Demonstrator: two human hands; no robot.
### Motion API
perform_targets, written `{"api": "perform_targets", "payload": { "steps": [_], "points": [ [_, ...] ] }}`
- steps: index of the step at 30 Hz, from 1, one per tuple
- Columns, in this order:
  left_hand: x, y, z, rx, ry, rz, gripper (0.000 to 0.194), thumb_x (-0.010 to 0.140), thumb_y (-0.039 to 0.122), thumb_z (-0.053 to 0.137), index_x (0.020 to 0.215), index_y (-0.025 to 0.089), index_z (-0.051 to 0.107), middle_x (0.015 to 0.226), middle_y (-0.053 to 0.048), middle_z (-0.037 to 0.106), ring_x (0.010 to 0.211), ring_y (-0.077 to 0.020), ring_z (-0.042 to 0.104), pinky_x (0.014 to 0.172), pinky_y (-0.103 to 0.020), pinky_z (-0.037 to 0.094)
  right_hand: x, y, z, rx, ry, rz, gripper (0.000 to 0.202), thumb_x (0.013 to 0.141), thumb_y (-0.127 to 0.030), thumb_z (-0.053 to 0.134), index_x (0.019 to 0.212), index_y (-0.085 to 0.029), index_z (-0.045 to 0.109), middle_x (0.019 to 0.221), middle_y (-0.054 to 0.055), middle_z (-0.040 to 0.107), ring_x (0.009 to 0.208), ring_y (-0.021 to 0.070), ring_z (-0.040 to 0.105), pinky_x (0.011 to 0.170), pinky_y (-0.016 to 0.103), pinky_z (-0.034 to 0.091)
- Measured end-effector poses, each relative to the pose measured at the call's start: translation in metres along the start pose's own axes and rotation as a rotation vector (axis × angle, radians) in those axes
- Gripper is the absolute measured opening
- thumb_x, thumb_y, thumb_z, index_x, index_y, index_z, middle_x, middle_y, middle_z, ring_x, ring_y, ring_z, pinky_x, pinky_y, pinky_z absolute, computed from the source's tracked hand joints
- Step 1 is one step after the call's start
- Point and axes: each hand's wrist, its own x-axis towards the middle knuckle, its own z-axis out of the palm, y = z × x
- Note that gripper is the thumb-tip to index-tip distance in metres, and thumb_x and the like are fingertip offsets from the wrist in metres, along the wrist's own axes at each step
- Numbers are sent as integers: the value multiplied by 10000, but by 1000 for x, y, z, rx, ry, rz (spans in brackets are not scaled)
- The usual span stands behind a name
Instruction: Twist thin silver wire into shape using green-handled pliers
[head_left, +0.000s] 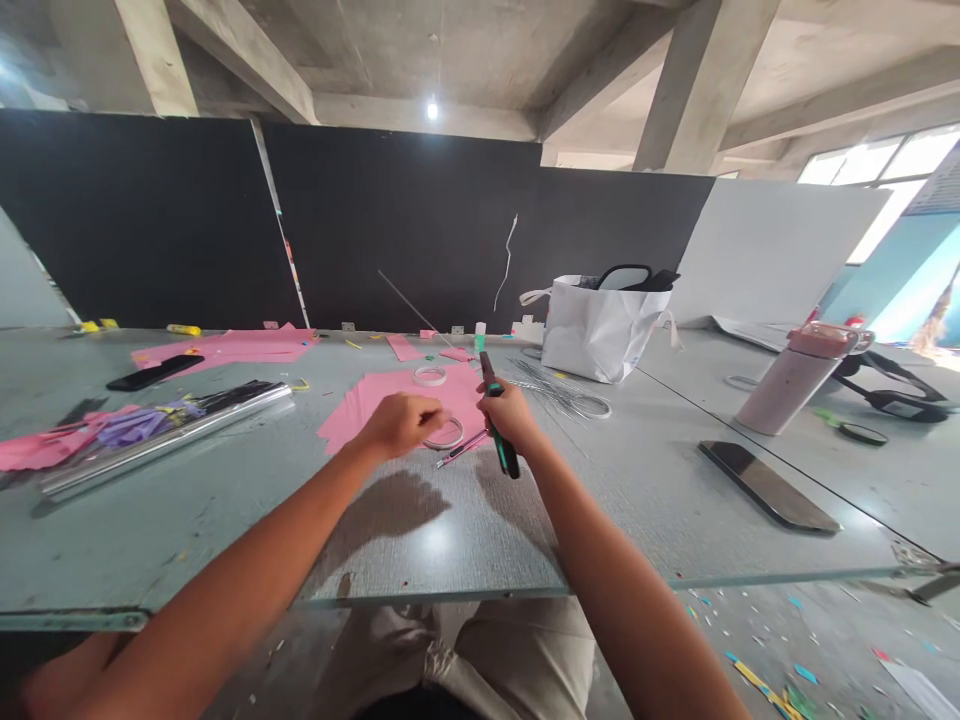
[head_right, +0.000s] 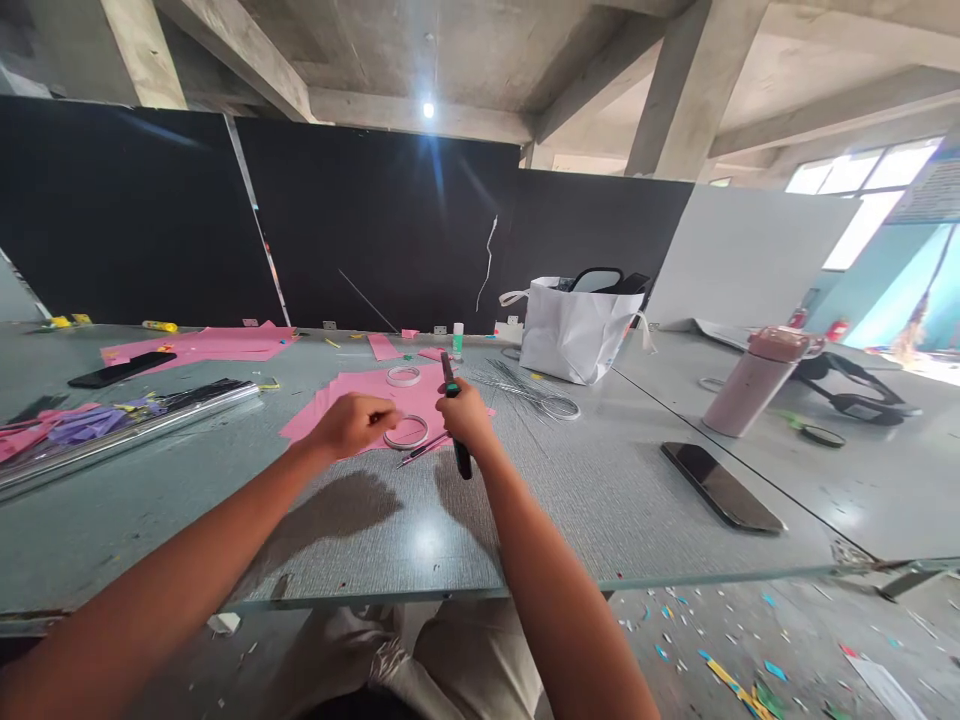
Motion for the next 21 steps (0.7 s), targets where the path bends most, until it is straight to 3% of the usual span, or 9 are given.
{"api": "perform_targets", "payload": {
  "steps": [2, 5, 8, 13, 21],
  "points": [
    [1, -5, 9, 2, 17, -55, 307, 873, 478, 480, 798, 231, 648, 685, 1, 646, 638, -159, 557, 611, -266, 335, -1, -1, -1, 250, -113, 41, 275, 629, -130, 506, 889, -217, 523, 513, -79, 440, 419, 119, 453, 448, 245, 393],
    [3, -24, 5, 113, 360, -45, 305, 877, 427, 511, 1063, 210, 619, 984, -69, 676, 815, -203, 590, 734, -305, 392, -7, -5, 5, 339, -225, 35, 278, 581, -121, 526, 846, -205, 526, 462, -89, 434, 384, 104, 424, 397, 223, 361],
    [2, -36, -12, 283, 530, 50, 308, 847, 404, 596, 1095, 225, 637, 1065, -101, 650, 976, -263, 550, 870, -388, 360, -14, -8, 14, 300, -300, 12, 269, 574, -101, 523, 826, -197, 527, 435, -86, 450, 359, 102, 413, 371, 220, 352],
    [-1, -32, -24, 374, 499, 96, 136, 847, 395, 632, 877, 296, 720, 932, -48, 671, 897, -247, 523, 848, -416, 305, -22, -13, 22, 264, -373, -28, 254, 596, -96, 534, 830, -193, 525, 423, -94, 455, 355, 101, 429, 373, 217, 379],
    [0, -34, -22, 246, 463, 66, 189, 877, 393, 589, 797, 301, 733, 859, -18, 713, 834, -220, 544, 864, -419, 287, -21, -11, 23, 232, -365, -38, 243, 621, -72, 524, 827, -200, 520, 423, -99, 436, 354, 102, 414, 374, 214, 360]
  ]
}}
